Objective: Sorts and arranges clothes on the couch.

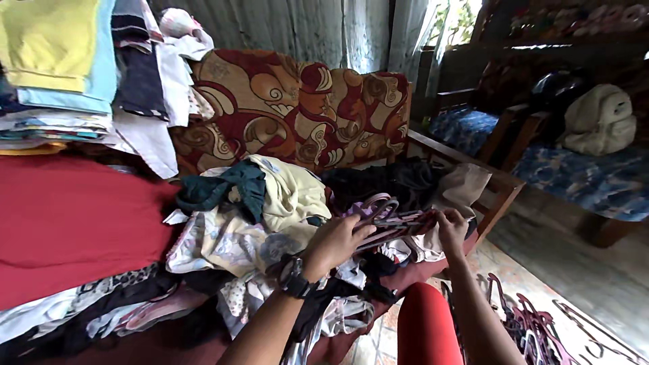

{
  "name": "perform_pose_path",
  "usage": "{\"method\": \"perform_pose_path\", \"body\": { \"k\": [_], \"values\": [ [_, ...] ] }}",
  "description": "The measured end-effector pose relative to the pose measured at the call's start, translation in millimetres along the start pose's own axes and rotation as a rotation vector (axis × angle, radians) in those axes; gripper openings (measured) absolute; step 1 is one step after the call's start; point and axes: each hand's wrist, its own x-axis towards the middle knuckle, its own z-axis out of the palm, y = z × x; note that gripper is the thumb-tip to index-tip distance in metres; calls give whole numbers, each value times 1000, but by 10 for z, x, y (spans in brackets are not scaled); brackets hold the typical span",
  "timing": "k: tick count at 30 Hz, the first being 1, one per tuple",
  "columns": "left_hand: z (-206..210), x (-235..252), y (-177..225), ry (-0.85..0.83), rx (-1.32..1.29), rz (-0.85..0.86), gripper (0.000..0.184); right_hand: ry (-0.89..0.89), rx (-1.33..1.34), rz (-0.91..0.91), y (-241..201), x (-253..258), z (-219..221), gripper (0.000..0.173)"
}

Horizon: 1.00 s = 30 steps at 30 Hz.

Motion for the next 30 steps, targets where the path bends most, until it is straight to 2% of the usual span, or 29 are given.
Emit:
{"method": "perform_pose_path", "body": {
  "k": [2, 5, 6, 10, 12, 16, 18, 23, 26, 27, 30],
  "values": [
    [-17, -41, -163, 42, -38, 4, 55, -34, -155, 117, 245, 6, -55, 22],
    [35, -16, -347, 59, -82, 8, 55, -303, -301, 192, 464, -66, -38, 25],
    [57, -5, -367, 55, -98, 7, 55, -325, -291, 171, 475, -95, -28, 25],
    [99, 13, -359, 57, -146, 16, 53, -140, -21, 13, 132, -185, 39, 31],
    [124, 12, -341, 64, -137, 13, 54, -223, 2, -83, -23, -169, 38, 35],
    [196, -16, -365, 128, -102, 9, 55, -317, -127, -179, 6, -103, 80, 18],
    [217, -41, -389, 154, -105, 26, 56, -327, -152, -113, 24, -90, 37, 17],
    [238, -117, -320, 146, -61, 16, 57, -447, -11, 190, 84, -49, -38, 17],
    [373, -138, -349, 232, -28, 132, 55, -541, -35, 126, 26, 19, -109, 48],
    [402, -150, -356, 265, -4, 180, 52, -572, -57, 83, 29, 48, -123, 47],
    [523, -143, -445, 417, 97, 336, 51, -553, -109, 20, 111, 113, -139, 25]
  ]
}}
